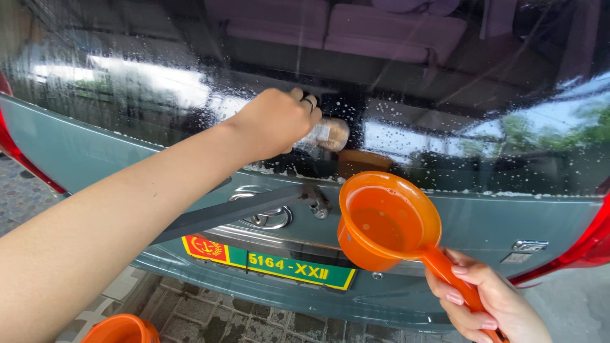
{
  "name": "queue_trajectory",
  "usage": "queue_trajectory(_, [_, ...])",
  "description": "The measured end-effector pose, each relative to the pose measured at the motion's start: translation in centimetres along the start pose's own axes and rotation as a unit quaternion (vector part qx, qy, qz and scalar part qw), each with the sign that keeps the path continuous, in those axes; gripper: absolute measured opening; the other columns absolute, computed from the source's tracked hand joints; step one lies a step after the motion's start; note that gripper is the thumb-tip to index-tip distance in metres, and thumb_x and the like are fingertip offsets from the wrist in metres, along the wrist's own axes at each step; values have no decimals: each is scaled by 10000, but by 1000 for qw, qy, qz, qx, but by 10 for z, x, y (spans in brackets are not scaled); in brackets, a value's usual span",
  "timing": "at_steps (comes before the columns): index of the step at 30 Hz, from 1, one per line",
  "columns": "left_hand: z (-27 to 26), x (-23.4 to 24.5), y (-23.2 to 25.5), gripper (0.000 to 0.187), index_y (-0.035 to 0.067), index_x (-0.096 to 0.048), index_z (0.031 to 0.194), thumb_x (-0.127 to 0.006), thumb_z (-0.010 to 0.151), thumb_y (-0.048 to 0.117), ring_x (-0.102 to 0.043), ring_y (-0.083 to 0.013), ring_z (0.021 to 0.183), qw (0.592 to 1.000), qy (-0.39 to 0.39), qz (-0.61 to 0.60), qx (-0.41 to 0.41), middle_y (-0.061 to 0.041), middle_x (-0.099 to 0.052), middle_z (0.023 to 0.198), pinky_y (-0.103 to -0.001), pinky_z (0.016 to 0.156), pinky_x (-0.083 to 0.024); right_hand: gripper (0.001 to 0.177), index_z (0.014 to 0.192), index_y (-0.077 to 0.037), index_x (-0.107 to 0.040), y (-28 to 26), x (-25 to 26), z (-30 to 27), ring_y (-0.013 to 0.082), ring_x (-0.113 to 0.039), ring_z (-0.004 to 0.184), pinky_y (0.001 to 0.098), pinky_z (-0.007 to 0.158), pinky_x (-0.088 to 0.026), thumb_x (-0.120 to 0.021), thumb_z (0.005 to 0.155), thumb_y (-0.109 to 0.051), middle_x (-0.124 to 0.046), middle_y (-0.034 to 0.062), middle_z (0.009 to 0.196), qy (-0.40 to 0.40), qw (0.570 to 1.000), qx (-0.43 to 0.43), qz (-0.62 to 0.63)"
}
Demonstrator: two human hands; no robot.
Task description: The person scrubs the rear windshield and tail light of a dark green car using a brush and soapy water from an orange scoop. The person moves the brush in circular and back-and-forth motions to clean the glass and plastic surfaces.
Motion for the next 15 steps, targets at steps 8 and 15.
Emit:
queue_trajectory(8, [3, 67, 21, 772, -53, -609, 1242, -880, 619, 314, -657, -306, 1044, 983, 162, -63, 63, -176, -672, 1128, -383, 755, -589, 478, 1429, 27, -385, -13, 18, -18, 46, -307, 369, 217, 303, -362, -375, 1032, -239, -471, 39, 803, 13, 999, -4, -51])
queue_trajectory(15, [-23, 78, 41, 776, -77, -543, 1359, -829, 738, 291, -662, -394, 1002, 912, 217, -293, 186, -228, -649, 1118, -444, 823, -557, 459, 1315, 2, -457, -17, 34, -32, 67, -262, 270, 241, 221, -315, -349, 922, -210, -443, 50, 671, 138, 985, -67, -73])
Point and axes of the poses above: each hand's wrist, its own z-axis towards the middle knuckle, its own x-axis out of the back of the hand, y = z × x, the point moved 8 cm from there along z, towards the middle knuckle
